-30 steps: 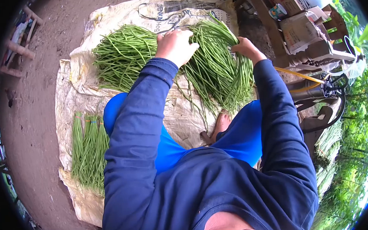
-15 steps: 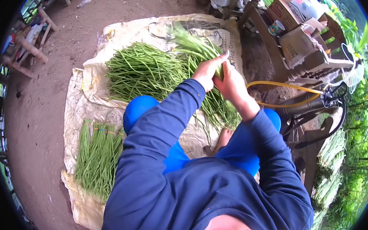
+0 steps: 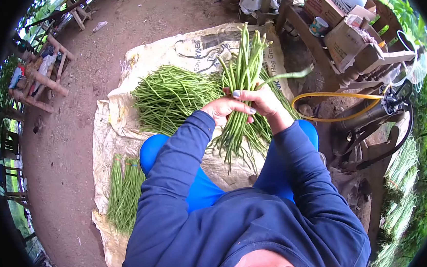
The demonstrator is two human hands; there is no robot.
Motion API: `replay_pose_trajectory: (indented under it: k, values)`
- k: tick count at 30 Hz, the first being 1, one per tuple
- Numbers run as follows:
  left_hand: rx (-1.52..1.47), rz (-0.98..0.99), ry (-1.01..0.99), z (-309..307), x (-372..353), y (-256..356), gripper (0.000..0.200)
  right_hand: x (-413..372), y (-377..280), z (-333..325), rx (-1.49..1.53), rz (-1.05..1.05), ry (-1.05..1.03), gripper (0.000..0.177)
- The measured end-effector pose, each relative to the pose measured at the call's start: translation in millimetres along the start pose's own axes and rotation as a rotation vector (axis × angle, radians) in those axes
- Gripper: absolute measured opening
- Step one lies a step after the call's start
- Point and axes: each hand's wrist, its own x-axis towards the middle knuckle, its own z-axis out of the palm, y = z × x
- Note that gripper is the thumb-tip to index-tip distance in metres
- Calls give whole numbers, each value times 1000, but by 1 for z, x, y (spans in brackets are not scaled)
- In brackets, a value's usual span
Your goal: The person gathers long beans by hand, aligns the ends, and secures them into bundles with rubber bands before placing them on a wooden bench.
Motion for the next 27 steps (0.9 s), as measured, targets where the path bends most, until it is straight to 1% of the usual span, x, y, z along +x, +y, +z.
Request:
replay_pose_trajectory:
  k: [1, 2, 3, 4, 5, 6, 7, 9, 10, 11, 12, 13, 15, 16, 17, 18, 19, 21, 22, 23, 25, 26, 27]
  values:
    - [-87, -80, 39, -1, 0, -1, 36, 1, 4, 2, -44, -31, 82, 36]
    - [-103, -98, 62, -3, 4, -4, 35, 1, 6, 3, -8, -40, 110, 33]
    - [-155, -30, 31, 2, 5, -6, 37, 0, 1, 9, 26, -50, 137, 30]
    - [-172, 24, 68, 8, 4, -8, 39, 0, 1, 15, 201, 5, 179, 27]
    - [-189, 81, 103, 14, 3, -10, 41, 3, 8, 15, 245, 4, 256, 31]
    - [-105, 195, 133, 17, 3, -13, 46, 7, 12, 7, 293, 36, 242, 27]
    - [-104, 194, 134, 19, 5, -12, 46, 9, 15, 0, 339, 69, 229, 26]
    - [17, 665, 492, 22, 7, -9, 44, 4, 17, -2, 347, 45, 358, 28]
    - [33, 667, 403, 14, 2, 3, 45, 1, 11, 0, 250, 35, 293, 30]
    - [49, 667, 315, 4, -5, 16, 46, -2, 8, 7, 213, 11, 274, 24]
    - [178, 588, 505, 7, -14, 25, 46, -2, 10, 8, 155, 32, 288, 25]
    - [157, 661, 519, 12, -17, 28, 43, -1, 11, 10, 96, 54, 301, 26]
    - [299, 597, 562, 1, -17, 28, 39, -4, 14, 12, 82, 59, 295, 27]
    - [298, 591, 565, -2, -14, 25, 39, -3, 15, 11, 93, 15, 291, 28]
    - [242, 691, 573, -3, -10, 21, 39, -2, 16, 9, 104, -32, 288, 29]
    - [187, 792, 577, -1, -8, 21, 40, -1, 16, 3, 62, -7, 350, 25]
    - [189, 789, 571, 0, -9, 22, 40, 1, 15, -4, 88, -17, 318, 20]
    - [-143, 817, 573, 3, -13, 25, 42, 1, 12, -8, 78, -90, 353, 19]
    - [-224, 839, 518, 4, -12, 25, 48, 2, 10, -4, 155, -124, 372, 18]
    - [-222, 835, 510, 8, -12, 24, 48, 0, 7, -5, 154, -130, 380, 18]
    - [368, 511, 547, 22, -19, 23, 52, -3, 4, -5, 271, -57, 373, 18]
    - [203, 457, 511, 33, -17, 18, 50, -2, 8, -5, 289, -80, 325, 20]
    - [276, 548, 566, 30, 0, 4, 40, -3, 7, -5, 287, -81, 323, 20]
